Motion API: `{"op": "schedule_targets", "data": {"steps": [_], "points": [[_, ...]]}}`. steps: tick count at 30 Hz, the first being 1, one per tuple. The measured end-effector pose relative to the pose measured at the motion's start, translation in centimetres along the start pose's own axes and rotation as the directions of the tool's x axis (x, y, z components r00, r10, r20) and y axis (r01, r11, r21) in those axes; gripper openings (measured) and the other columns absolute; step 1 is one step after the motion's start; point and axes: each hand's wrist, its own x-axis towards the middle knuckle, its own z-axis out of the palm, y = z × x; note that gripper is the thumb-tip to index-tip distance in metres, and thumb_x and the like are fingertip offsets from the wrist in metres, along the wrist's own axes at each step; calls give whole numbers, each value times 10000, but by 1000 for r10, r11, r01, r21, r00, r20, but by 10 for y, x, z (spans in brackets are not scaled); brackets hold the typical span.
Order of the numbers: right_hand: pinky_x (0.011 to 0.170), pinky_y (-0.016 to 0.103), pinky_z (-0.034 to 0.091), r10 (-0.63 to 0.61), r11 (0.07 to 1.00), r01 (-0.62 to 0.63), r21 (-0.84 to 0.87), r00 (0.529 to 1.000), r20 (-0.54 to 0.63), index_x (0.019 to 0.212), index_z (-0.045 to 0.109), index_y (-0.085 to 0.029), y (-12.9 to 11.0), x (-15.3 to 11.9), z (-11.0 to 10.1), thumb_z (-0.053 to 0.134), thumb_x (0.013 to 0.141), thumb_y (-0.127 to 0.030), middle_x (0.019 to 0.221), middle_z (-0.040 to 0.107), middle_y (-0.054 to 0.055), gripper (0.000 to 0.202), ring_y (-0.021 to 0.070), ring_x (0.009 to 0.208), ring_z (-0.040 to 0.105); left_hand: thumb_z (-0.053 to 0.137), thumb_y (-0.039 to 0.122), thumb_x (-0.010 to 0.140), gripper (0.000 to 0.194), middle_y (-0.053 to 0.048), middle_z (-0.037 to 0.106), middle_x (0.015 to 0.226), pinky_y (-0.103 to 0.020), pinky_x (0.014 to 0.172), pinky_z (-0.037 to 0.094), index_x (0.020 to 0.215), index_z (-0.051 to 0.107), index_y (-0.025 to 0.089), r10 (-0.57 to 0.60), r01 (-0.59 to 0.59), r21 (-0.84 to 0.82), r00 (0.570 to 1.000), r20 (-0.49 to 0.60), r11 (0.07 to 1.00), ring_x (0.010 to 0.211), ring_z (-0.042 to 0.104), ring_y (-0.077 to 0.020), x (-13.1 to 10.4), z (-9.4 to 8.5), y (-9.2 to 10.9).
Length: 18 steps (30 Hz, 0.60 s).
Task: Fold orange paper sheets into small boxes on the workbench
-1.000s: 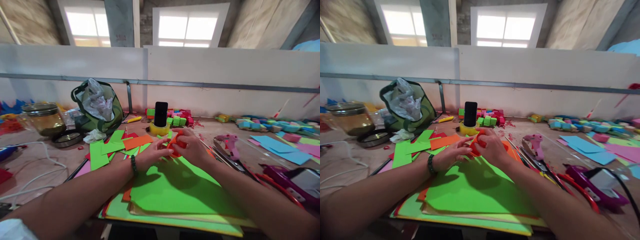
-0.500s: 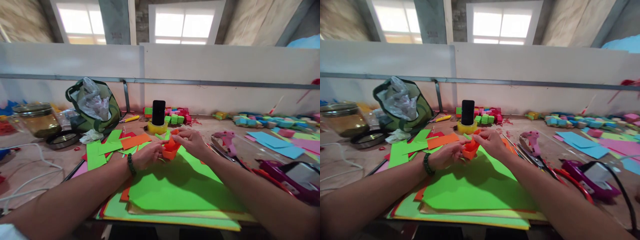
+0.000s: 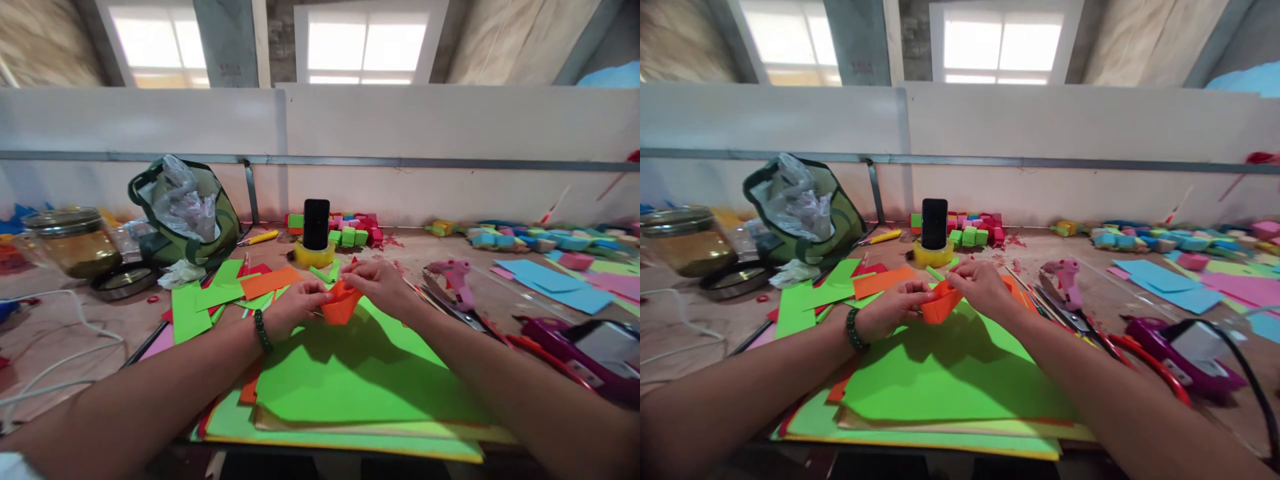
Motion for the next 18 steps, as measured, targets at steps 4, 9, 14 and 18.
{"op": "schedule_targets", "data": {"steps": [4, 9, 14, 18], "points": [[687, 289, 469, -9, 1000, 9, 6, 1000, 5, 535, 666, -178, 1, 1, -1, 566, 796, -317, 658, 680, 46, 313, 216, 828, 660, 837, 279, 563, 331, 11, 598, 700, -164, 522, 457, 711, 580, 135, 36, -37, -43, 999, -18, 998, 598, 579, -77, 3, -3, 0], [721, 307, 476, -35, 998, 34, -44, 999, -22, 520, 629, -182, 1, 0, -3, 567, 808, -322, 764, 683, 61, 326, 226, 899, 652, 852, 283, 530, 357, -13, 627, 752, -195, 556, 478, 734, 602, 131, 60, -62, -104, 998, -23, 993, 633, 603, -101, 5, -5, -3], [840, 389, 454, -240, 922, 147, -357, 943, -231, 683, 704, -208, -6, -5, -7, 657, 750, -278, 1022, 656, 97, 107, 258, 997, 588, 779, 301, 611, 252, -26, 647, 750, -248, 600, 480, 740, 640, 136, 240, -226, 108, 960, -141, 968, 647, 602, -135, 8, -8, -4], [649, 325, 439, -248, 871, 154, -467, 958, -146, 673, 711, -200, -16, -12, -7, 636, 772, -293, 716, 665, 56, 155, 200, 703, 588, 705, 246, 690, 103, -59, 680, 865, -297, 727, 489, 689, 640, 165, 598, -478, 462, 787, -153, 747, 791, 623, -184, 2, -6, -1]]}}
